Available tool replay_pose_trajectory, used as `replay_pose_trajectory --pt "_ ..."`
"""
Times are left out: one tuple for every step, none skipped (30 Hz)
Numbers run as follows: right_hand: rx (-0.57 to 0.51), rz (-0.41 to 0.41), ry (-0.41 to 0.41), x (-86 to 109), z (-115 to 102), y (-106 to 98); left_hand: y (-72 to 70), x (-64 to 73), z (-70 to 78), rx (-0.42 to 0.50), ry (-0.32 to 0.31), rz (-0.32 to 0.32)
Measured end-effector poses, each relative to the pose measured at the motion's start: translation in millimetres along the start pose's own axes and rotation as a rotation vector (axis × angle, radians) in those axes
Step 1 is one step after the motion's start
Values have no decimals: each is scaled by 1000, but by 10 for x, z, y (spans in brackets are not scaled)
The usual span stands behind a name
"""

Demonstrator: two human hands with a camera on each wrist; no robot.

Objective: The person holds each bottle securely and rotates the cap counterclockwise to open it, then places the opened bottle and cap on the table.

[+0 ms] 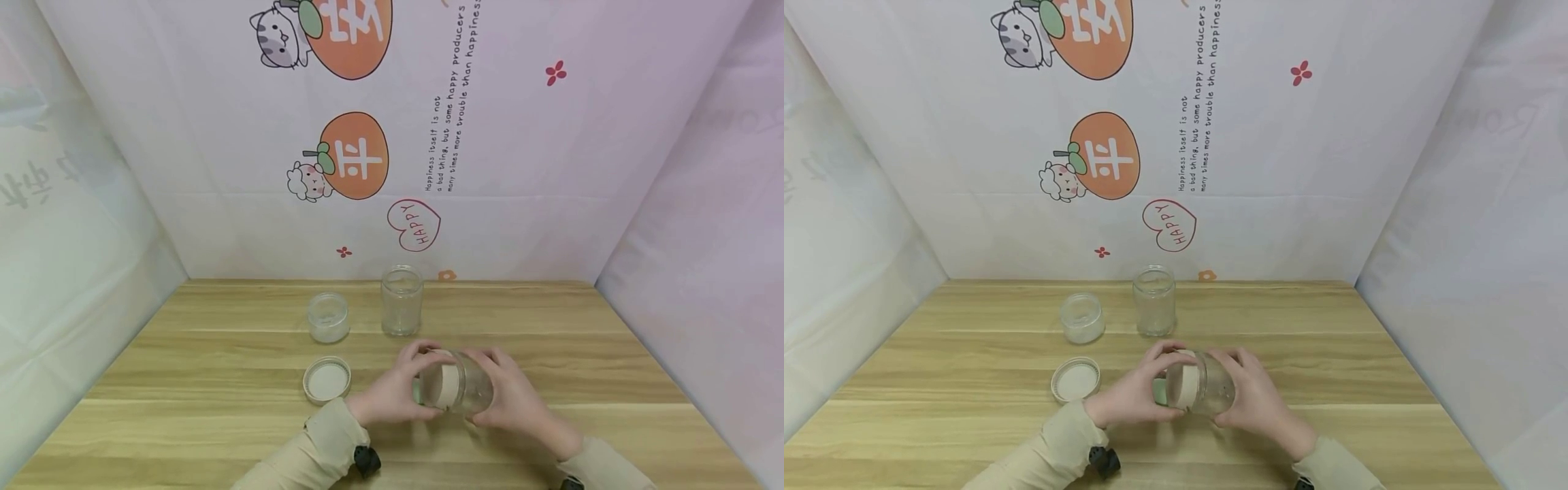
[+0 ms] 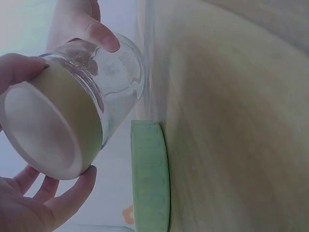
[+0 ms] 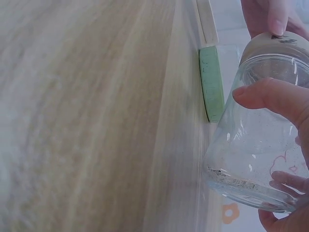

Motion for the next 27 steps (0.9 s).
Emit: replay_pose_trajectory --pt "-1 3 -3 -1 1 -2 -2 -1 -8 22 -21 -4" --pt "-1 5 -4 -2 3 -4 -4 -2 -16 46 -41 -8" --pt "-2 7 -5 -2 4 -6 -4 -4 -27 66 -58 -11" --pt "-3 8 -5 -1 5 -8 -4 -5 -37 87 -74 -15" --pt "-5 10 -3 -1 8 -10 -3 -5 -49 107 -89 -20" --pt "-5 14 -2 1 10 -15 -1 -5 -59 123 -99 -21" --pt "-8 18 0 4 13 -18 -2 -5 -65 135 -103 -22" --pt "-13 21 5 7 18 -22 -2 -4 -72 144 -105 -23" --pt "-17 23 9 12 25 -25 -1 -2 -79 152 -108 -25" --pt "-23 25 15 16 32 -29 -1 0 -86 161 -106 -25" --pt "-32 29 22 21 42 -33 0 1 -90 168 -107 -27" --pt "-43 30 31 26 53 -36 0 2 -93 175 -106 -28" --pt "-53 29 42 31 65 -39 0 2 -94 183 -105 -29" --pt "-59 27 53 34 77 -42 0 3 -94 191 -106 -31" --pt "-66 26 66 38 90 -45 0 4 -93 200 -108 -32" --pt "-74 26 80 40 102 -49 0 4 -91 209 -108 -32" --pt "-81 25 95 43 114 -53 0 5 -87 218 -113 -33" --pt "-85 21 110 46 125 -56 0 6 -84 227 -116 -34" --pt "-87 20 124 49 134 -61 0 6 -80 235 -118 -33" --pt "-89 18 137 49 141 -67 1 8 -76 244 -124 -33" --pt "-95 17 150 51 148 -72 2 9 -74 251 -124 -29" --pt "-96 15 161 53 154 -77 2 11 -70 258 -130 -25" --pt "-100 12 174 56 161 -79 3 12 -68 268 -134 -19" --pt "-103 10 184 59 167 -82 5 14 -65 278 -141 -12" --pt "-106 9 194 63 173 -85 6 16 -62 292 -149 -7" --pt "-108 7 203 67 178 -87 9 20 -59 306 -158 -1" --pt "-111 6 212 71 183 -87 11 22 -57 319 -163 4"
Point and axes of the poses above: each hand's wrist, its own x-axis away from the middle knuckle, its own y-axis out of the palm, z = x × y, the point moved 4 cm from there along -x, towards the middle knuckle, and after that the axes turned 14 degrees about z, right-handed, at the moved point
